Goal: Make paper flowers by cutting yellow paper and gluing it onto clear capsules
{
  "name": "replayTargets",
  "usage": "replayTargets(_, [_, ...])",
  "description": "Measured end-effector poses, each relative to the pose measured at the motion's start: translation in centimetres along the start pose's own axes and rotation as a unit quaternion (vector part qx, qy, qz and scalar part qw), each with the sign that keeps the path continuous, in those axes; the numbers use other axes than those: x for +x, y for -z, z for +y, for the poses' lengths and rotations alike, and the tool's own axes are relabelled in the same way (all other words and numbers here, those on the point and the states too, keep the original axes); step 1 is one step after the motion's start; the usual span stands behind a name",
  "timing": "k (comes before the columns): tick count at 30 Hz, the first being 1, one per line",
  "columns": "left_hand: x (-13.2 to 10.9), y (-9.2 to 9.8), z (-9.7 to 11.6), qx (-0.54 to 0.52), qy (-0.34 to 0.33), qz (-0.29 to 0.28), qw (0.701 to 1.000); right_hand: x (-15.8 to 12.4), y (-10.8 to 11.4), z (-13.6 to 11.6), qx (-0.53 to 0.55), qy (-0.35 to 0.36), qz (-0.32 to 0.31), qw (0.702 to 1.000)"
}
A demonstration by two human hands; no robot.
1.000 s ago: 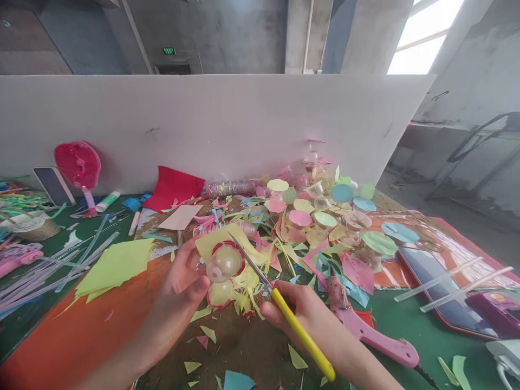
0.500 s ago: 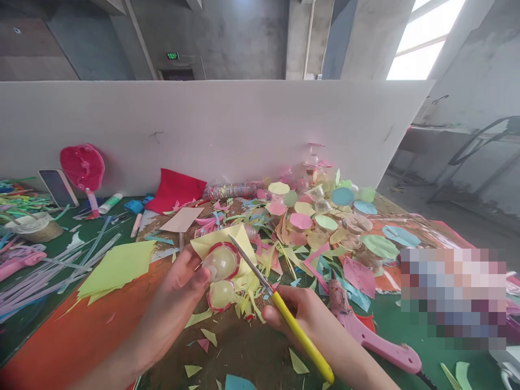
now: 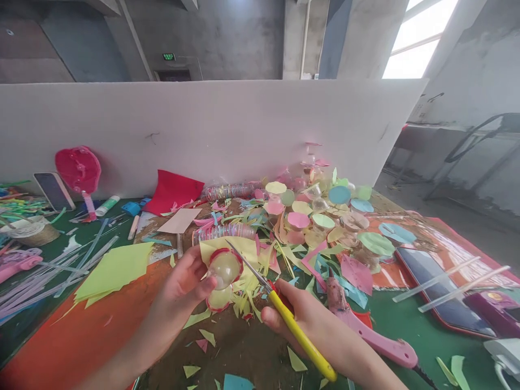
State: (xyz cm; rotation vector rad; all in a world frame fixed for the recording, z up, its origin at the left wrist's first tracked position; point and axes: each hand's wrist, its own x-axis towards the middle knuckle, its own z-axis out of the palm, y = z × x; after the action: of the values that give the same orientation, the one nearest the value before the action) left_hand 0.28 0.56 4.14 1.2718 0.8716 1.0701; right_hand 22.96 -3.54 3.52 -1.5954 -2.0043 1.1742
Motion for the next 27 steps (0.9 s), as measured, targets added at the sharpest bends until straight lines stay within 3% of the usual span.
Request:
replayTargets(8, [0.02,0.21,0.14,0.006,0.004,-0.003,1.000,0.32,-0.05,0.38,0.025,0.001,0.001,1.000])
replayTargets(20, [0.18,-0.18,0.82,-0.035,0.008,0.099,0.994,0.32,-0.03,-0.16,0.082,0.031,0.022,0.996])
replayTargets(27, [0.07,-0.57,0.61,-0.057,0.032,0.086,0.994,0.07,0.09,-0.21,0.066,0.024,0.036,0.997])
